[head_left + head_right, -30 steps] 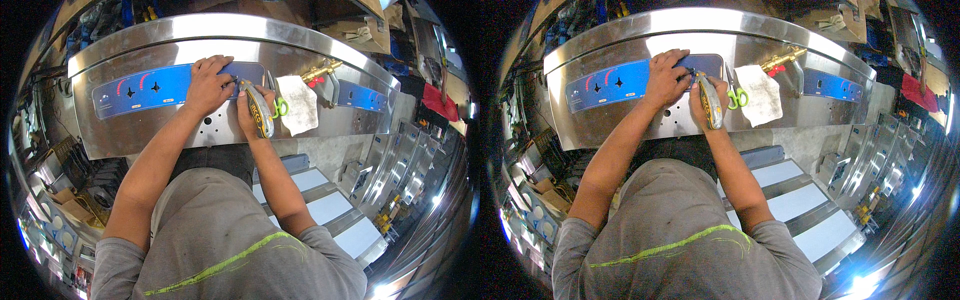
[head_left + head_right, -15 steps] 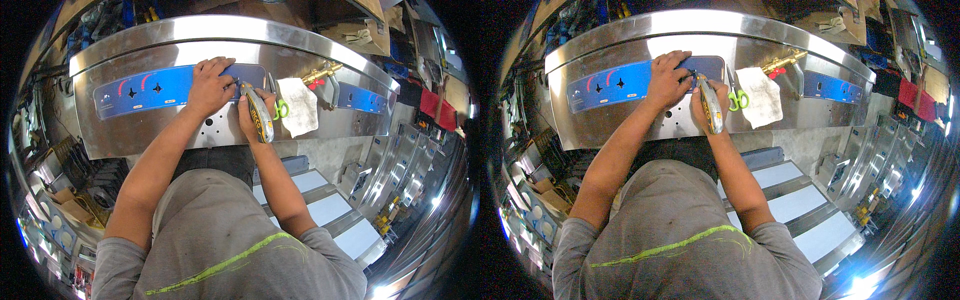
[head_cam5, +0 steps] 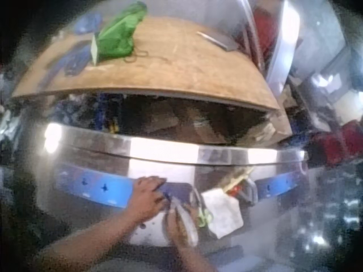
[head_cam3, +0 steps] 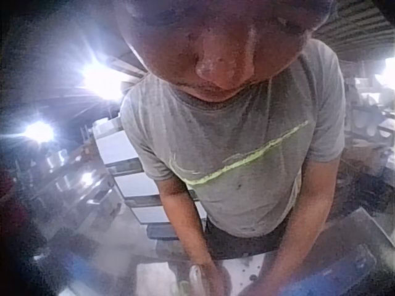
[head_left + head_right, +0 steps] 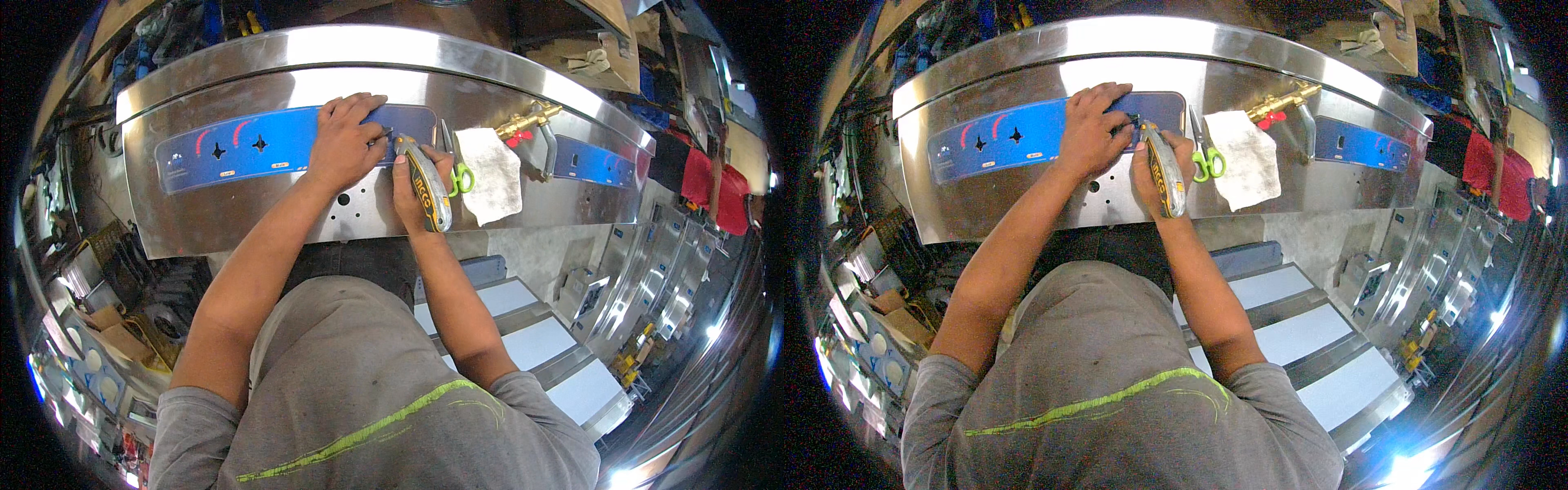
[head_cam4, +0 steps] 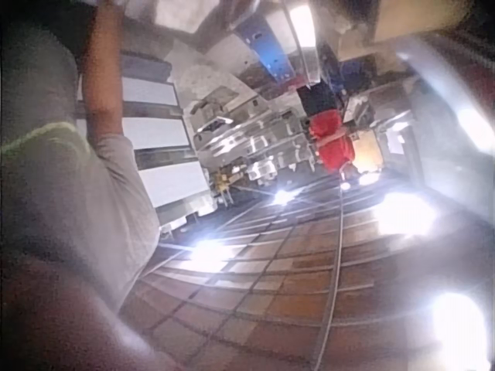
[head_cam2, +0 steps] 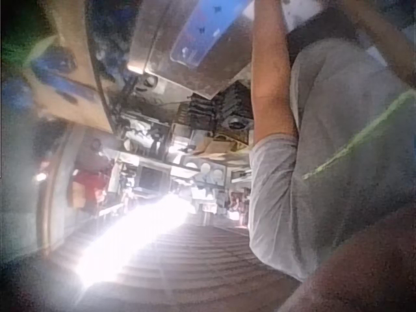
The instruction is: The person positions a blue control panel on a stainless steel workbench and uses a utility knife to cut around its perimeter and internal cutouts. The person holds the panel steady with one hand while cutting with the other.
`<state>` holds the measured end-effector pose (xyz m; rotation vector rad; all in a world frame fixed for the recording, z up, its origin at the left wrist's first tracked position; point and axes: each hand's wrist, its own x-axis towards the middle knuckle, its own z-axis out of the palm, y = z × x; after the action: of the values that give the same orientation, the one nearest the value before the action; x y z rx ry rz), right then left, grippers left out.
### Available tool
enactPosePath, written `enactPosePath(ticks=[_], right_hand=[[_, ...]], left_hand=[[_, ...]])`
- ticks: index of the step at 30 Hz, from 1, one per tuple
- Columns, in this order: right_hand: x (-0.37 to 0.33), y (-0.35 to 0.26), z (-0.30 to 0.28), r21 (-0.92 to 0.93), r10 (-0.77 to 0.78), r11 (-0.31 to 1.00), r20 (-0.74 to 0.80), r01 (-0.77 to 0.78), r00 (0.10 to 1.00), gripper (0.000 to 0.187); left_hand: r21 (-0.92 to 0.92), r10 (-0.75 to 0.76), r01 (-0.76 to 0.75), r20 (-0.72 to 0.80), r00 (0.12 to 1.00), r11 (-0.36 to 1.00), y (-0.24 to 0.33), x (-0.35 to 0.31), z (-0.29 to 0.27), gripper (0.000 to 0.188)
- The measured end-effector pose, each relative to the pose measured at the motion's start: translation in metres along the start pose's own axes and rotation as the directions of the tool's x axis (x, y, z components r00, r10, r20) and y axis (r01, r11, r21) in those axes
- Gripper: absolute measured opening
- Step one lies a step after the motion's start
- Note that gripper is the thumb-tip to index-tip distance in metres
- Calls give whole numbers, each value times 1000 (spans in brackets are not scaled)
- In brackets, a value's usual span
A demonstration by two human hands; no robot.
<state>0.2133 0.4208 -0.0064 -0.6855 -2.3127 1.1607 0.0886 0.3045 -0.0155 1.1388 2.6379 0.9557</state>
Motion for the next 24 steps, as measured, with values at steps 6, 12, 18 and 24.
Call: enactPosePath(ticks=[6,12,18,24], right_hand=[[6,1,2,3,-86,996,-31,86,996,40],[2,0,1,2,-7,1000,-20,7,1000,36],[1,1,1,37,44,998,12,-44,999,37],[2,-1,2,24,30,999,-24,-29,999,40]], left_hand=[[-19,21,-22,-39,999,1000,-2,1,3,16],[8,-8,8,2,1000,1000,0,1,2,18],[16,-12,12,4,1000,1000,-1,1,3,17],[10,2,-2,0,1000,1000,0,1,1,16]])
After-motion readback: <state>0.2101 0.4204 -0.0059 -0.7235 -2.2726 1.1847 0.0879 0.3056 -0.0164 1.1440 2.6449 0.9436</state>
